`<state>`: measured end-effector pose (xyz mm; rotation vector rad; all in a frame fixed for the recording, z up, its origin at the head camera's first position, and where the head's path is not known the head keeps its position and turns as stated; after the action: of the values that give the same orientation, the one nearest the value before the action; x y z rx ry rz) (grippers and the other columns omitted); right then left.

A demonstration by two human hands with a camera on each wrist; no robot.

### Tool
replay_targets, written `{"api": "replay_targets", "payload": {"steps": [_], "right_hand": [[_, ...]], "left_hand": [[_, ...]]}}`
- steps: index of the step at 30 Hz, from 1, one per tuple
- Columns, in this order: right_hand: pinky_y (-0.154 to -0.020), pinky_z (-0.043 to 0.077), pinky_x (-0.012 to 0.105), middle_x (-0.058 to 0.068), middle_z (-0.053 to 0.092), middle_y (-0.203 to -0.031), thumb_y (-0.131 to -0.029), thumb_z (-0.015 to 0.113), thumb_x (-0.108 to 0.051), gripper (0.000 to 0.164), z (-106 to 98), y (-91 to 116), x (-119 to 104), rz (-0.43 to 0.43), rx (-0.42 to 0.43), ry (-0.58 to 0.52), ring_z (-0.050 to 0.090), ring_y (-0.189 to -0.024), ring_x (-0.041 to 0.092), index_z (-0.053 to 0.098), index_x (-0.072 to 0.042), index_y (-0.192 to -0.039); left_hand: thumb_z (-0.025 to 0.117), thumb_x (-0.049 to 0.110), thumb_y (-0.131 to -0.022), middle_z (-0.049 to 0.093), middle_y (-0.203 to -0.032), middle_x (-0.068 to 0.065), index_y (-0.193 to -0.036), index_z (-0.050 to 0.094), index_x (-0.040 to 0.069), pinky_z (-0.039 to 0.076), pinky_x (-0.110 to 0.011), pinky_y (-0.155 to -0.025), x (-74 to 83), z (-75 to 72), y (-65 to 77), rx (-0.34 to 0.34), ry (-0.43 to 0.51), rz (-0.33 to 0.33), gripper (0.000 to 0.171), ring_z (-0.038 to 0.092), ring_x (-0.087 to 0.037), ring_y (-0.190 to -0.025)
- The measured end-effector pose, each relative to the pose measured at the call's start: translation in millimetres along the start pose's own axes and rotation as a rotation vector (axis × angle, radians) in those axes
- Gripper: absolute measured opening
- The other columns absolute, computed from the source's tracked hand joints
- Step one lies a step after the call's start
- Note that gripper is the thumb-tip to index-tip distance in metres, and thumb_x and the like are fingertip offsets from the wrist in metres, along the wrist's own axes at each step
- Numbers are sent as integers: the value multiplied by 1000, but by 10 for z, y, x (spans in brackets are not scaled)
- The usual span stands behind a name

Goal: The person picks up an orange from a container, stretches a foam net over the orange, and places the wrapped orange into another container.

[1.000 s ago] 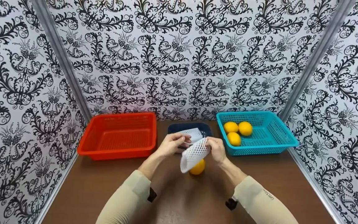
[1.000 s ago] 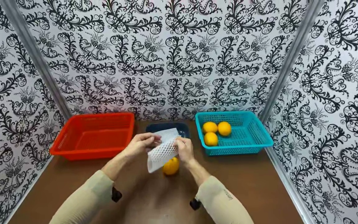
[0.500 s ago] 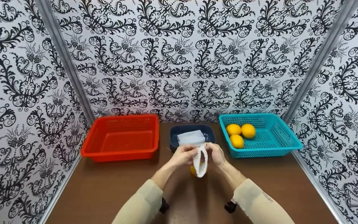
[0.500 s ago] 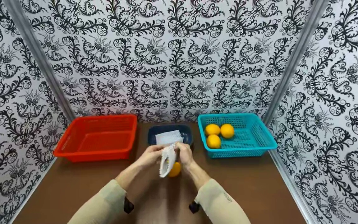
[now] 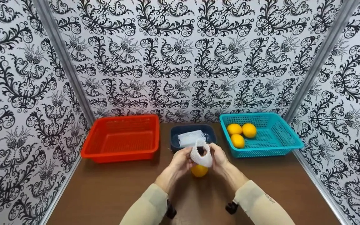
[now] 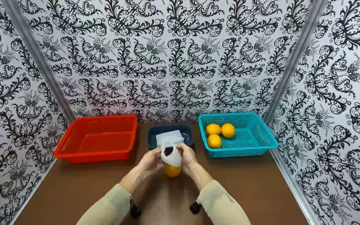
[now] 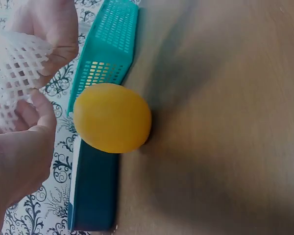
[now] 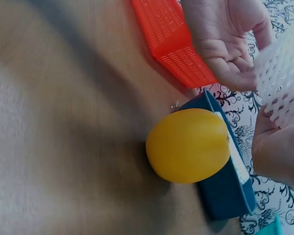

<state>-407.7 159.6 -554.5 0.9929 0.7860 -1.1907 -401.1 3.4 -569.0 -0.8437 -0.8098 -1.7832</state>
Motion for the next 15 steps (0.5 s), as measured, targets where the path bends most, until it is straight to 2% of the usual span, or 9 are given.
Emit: {"api": "replay_targets", "payload": {"steps": [3,6,9,12,14,15], "right_hand": [[-83,53,28,-4,71,-87,-110,50,-21,36,-68,-6,40,38,56,51,64,-88,15,76,-18,-86],[-78,53,30,-3,70,-83,-109,54,-21,34,-126,-37,87,43,76,84,64,-84,16,79,-17,-86],[-74,53,30,-2,71,-79,-106,58,-15,31,-184,-82,137,7,90,117,64,-80,16,79,-14,-83],[-77,56,31,-1,75,-83,-103,61,-11,26,-259,-119,207,-14,116,148,67,-83,17,81,-13,-86],[-79,58,32,0,76,-87,-104,63,-12,22,-308,-124,251,-13,139,176,68,-86,18,82,-11,-93],[-80,58,33,0,76,-88,-105,63,-13,21,-332,-125,274,-5,150,191,68,-87,18,82,-11,-96]], "left_hand": [[41,24,-122,75,-103,1,-120,66,9,60,-34,-86,-16,-27,-1,43,-33,0,29,70,-16,-97],[44,27,-121,72,-101,1,-117,67,9,59,-35,-83,-33,-62,-8,96,-91,7,30,67,-16,-96],[50,28,-119,69,-96,0,-113,69,6,59,-34,-77,-47,-103,2,176,-186,26,29,66,-16,-91],[56,27,-116,67,-95,-2,-111,70,3,58,-33,-74,-81,-146,2,259,-283,40,28,65,-16,-89],[60,29,-114,67,-98,-5,-111,71,2,60,-37,-73,-139,-215,-50,301,-362,53,29,66,-19,-90],[61,29,-113,68,-98,-6,-108,72,3,60,-37,-73,-200,-287,-129,325,-413,72,29,66,-18,-91]]}}
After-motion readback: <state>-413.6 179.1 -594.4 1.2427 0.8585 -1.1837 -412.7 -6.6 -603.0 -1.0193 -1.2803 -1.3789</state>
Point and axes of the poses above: each hand's wrist, its own y-axis away from the middle knuckle, its own z-axis out of the palm, x = y × z, the point moved 5 cm from there along -y, towards the middle knuckle
